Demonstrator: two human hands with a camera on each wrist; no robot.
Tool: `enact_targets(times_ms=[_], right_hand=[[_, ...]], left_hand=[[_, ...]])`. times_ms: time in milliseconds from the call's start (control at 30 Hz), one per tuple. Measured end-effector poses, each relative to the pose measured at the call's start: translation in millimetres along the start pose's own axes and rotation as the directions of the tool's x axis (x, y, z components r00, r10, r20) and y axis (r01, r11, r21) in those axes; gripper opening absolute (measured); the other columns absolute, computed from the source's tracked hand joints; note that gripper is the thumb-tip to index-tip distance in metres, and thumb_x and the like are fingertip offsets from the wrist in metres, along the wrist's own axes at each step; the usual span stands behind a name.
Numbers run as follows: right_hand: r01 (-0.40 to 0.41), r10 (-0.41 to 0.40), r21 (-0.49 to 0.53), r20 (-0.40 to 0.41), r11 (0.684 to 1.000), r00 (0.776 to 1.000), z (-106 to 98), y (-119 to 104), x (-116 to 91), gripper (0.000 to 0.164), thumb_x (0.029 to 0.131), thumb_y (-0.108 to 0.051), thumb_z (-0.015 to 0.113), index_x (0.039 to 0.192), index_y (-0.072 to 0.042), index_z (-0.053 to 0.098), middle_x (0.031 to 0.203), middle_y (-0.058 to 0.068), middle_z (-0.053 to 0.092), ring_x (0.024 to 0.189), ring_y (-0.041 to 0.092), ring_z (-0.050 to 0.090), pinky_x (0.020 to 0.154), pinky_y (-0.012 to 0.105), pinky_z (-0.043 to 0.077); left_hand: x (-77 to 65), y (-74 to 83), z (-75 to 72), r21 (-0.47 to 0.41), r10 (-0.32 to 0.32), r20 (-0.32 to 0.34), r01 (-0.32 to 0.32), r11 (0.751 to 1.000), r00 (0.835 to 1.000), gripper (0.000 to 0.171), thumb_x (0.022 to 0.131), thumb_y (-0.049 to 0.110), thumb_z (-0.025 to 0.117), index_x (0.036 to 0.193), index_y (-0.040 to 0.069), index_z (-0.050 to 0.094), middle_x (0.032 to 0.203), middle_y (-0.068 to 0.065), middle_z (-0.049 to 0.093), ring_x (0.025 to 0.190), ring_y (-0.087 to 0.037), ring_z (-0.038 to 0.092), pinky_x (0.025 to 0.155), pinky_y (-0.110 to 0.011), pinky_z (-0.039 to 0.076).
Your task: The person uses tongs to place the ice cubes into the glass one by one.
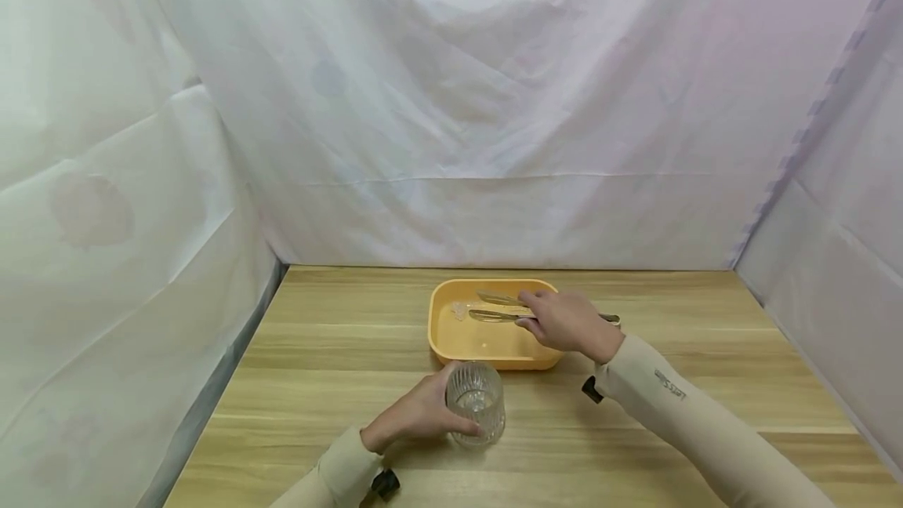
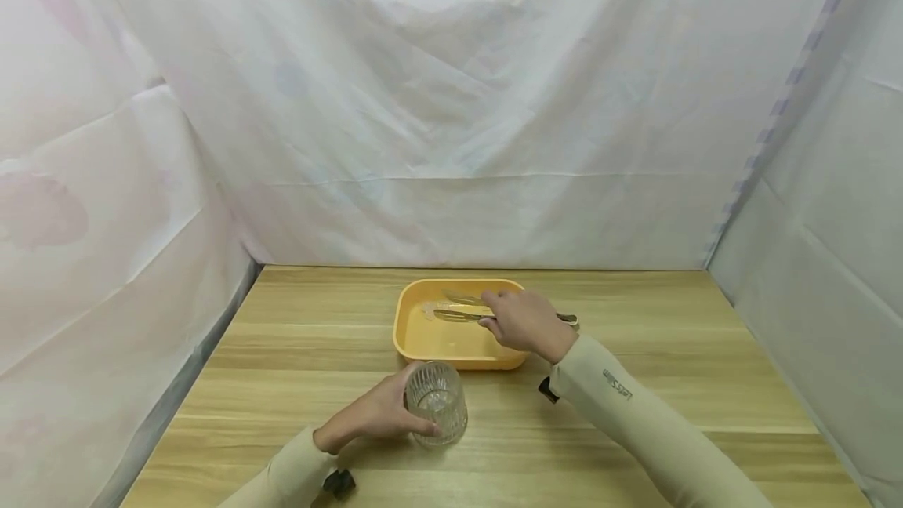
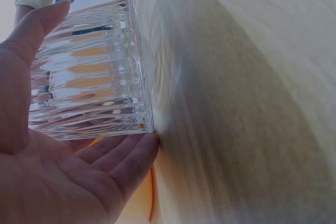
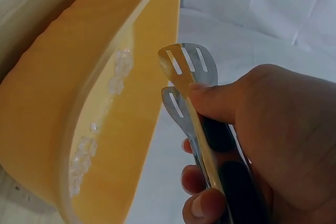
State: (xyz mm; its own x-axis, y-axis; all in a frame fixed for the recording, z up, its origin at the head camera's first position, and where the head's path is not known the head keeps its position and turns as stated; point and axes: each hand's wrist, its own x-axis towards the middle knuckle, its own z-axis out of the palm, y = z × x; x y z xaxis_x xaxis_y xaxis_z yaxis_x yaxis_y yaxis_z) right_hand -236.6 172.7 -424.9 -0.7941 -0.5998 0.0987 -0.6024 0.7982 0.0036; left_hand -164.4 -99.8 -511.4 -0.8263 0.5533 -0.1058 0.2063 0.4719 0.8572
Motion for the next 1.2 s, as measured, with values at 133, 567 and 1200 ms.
enact_targets(times_ms=[133,567,1200], right_hand=[[0.0,0.001,-0.017,0.052,1.0,0.999,5.3,-1.5,8.3,0.031,0.098,-0.038,0.061,0.112,-0.011,0.059,0.084,0.003,0.064,0.057,0.013,0.055,0.047,0.03,0.043],[-0.056,0.063,-0.038,0.214,0.998,0.975,16.8,-4.2,37.0,0.034,0.1,-0.039,0.057,0.121,-0.013,0.058,0.089,0.004,0.065,0.07,0.019,0.063,0.058,0.037,0.052],[-0.064,0.073,-0.046,0.231,0.997,0.97,32.4,4.8,56.0,0.023,0.101,-0.034,0.057,0.112,-0.014,0.061,0.083,0.002,0.064,0.067,0.018,0.061,0.052,0.035,0.046]], left_hand=[[0.1,-1.0,0.1,-0.001,0.003,-0.002,-0.003,1.0,1.0,0.089,0.068,0.036,0.091,0.142,0.023,0.044,0.125,0.002,0.061,0.114,-0.015,0.058,0.098,-0.036,0.046],[1.4,-4.6,1.2,-0.019,0.009,0.004,-0.009,1.0,1.0,0.09,0.067,0.037,0.091,0.143,0.025,0.043,0.127,0.003,0.06,0.115,-0.015,0.058,0.099,-0.035,0.045],[0.1,-3.0,-0.3,-0.025,0.013,0.012,-0.013,1.0,1.0,0.089,0.068,0.035,0.091,0.142,0.025,0.043,0.123,0.003,0.062,0.112,-0.013,0.059,0.096,-0.033,0.047]])
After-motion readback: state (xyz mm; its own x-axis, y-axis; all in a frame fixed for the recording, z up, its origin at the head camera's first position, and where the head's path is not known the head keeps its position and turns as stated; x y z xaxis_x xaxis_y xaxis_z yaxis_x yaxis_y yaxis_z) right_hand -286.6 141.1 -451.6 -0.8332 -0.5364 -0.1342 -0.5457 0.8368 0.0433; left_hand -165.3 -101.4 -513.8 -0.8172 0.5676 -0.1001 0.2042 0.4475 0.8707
